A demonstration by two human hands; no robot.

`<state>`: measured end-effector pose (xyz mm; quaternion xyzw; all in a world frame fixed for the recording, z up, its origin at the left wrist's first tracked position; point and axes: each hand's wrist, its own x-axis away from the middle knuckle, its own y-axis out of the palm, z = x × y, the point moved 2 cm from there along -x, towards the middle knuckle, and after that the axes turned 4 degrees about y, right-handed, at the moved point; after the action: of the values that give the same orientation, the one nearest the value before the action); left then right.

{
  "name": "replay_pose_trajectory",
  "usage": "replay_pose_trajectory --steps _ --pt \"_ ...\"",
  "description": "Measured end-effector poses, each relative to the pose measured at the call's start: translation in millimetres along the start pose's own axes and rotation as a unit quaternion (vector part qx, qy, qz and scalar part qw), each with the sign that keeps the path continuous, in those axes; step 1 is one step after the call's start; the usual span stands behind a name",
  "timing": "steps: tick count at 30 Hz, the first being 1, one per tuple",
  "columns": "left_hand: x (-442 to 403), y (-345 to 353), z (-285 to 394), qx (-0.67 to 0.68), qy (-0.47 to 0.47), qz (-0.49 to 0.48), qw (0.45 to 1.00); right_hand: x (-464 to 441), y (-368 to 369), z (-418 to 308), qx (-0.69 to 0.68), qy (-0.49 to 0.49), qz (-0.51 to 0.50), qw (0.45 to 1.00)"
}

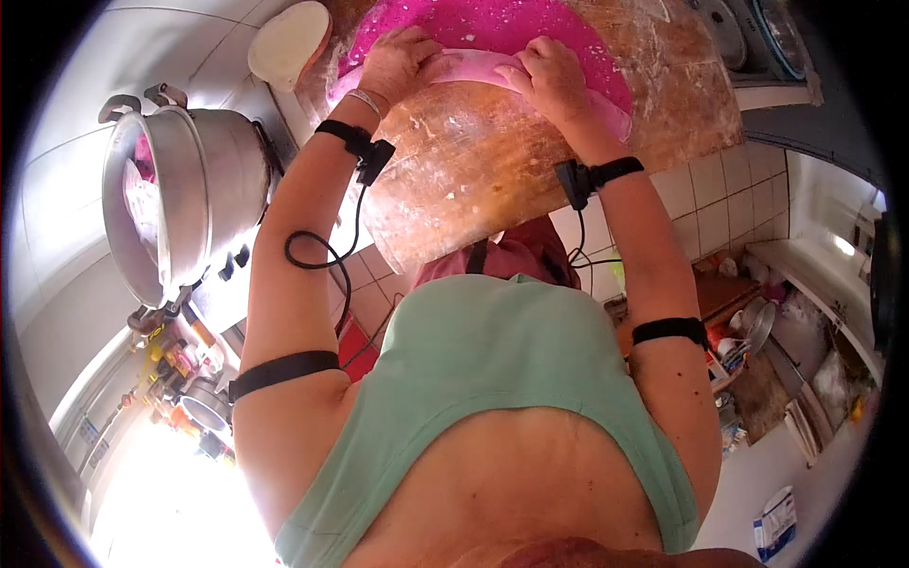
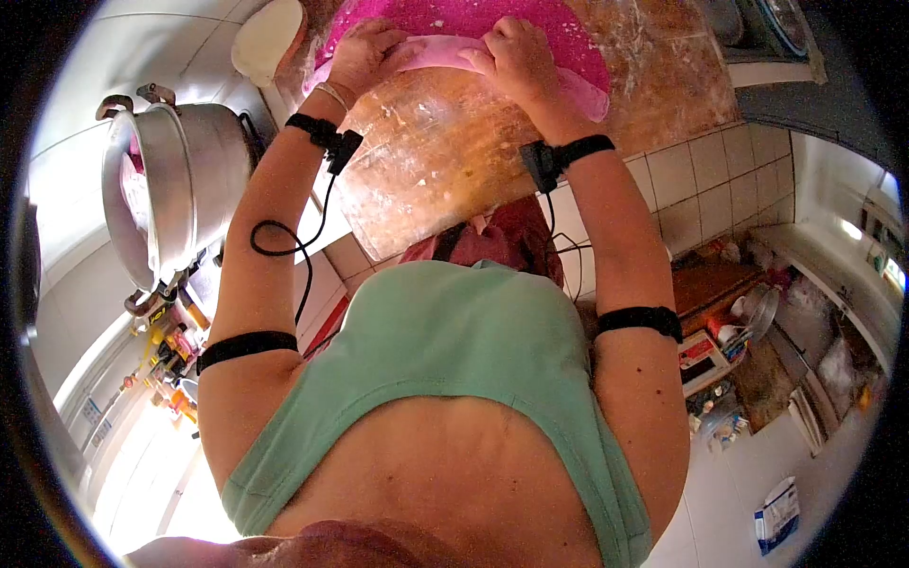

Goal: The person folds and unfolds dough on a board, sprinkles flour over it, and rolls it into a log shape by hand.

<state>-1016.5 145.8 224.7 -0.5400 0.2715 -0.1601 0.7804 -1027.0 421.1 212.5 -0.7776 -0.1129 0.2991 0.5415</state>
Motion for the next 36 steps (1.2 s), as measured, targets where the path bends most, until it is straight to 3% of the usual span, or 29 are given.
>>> replay_pose_trajectory --steps 2,4,6,9,12,14,16,18,19,21,23,25,28,30,32,36 --pt "-3 -6 7 -0.071 0.007 0.085 0.994 -2 -3 3 0.010 0.007 0.014 1.000" --pt "12 -16 25 -0.087 0.017 0.032 0.996 10 -15 -11 0.055 -0.032 0.090 0.994" --pt "33 -10 37 -0.108 0.091 0.065 0.988 35 -23 -14 0.064 -0.045 0.084 0.993" --pt "44 -10 23 -0.149 0.106 0.023 0.983 54 -28 -1 0.076 -0.056 0.059 0.994" --pt "46 7 -13 -0.185 0.068 -0.059 0.979 46 -28 20 0.080 -0.077 0.022 0.994" --pt "22 -6 -25 -0.143 0.063 -0.013 0.988 22 -26 48 0.090 -0.105 0.016 0.990" --pt "13 -20 -20 -0.157 0.048 0.038 0.986 8 -28 70 0.129 -0.027 0.047 0.990" --pt "13 -27 -17 -0.201 -0.070 0.058 0.975 8 -35 68 0.121 -0.011 0.094 0.988" --pt "20 -22 -12 -0.202 -0.068 0.060 0.975 15 -41 60 0.148 -0.018 0.063 0.987" --pt "39 -6 7 -0.179 0.043 -0.005 0.983 34 -53 41 0.177 -0.026 0.036 0.983" --pt "42 -13 15 -0.177 0.052 0.003 0.983 62 -54 22 0.059 -0.027 0.035 0.997" --pt "41 -14 10 -0.178 0.077 0.028 0.981 68 -42 33 0.073 -0.040 0.035 0.996" --pt "27 -10 -12 -0.233 0.015 -0.045 0.971 49 -36 66 0.112 -0.045 0.001 0.993" --pt "14 -13 -25 -0.247 0.000 -0.034 0.968 31 -28 87 0.136 -0.038 -0.031 0.989" --pt "8 -14 -33 -0.219 -0.029 -0.029 0.975 20 -24 104 0.099 -0.040 0.018 0.994" --pt "11 -15 -19 -0.207 -0.003 0.006 0.978 16 -49 82 0.115 -0.053 0.021 0.992"
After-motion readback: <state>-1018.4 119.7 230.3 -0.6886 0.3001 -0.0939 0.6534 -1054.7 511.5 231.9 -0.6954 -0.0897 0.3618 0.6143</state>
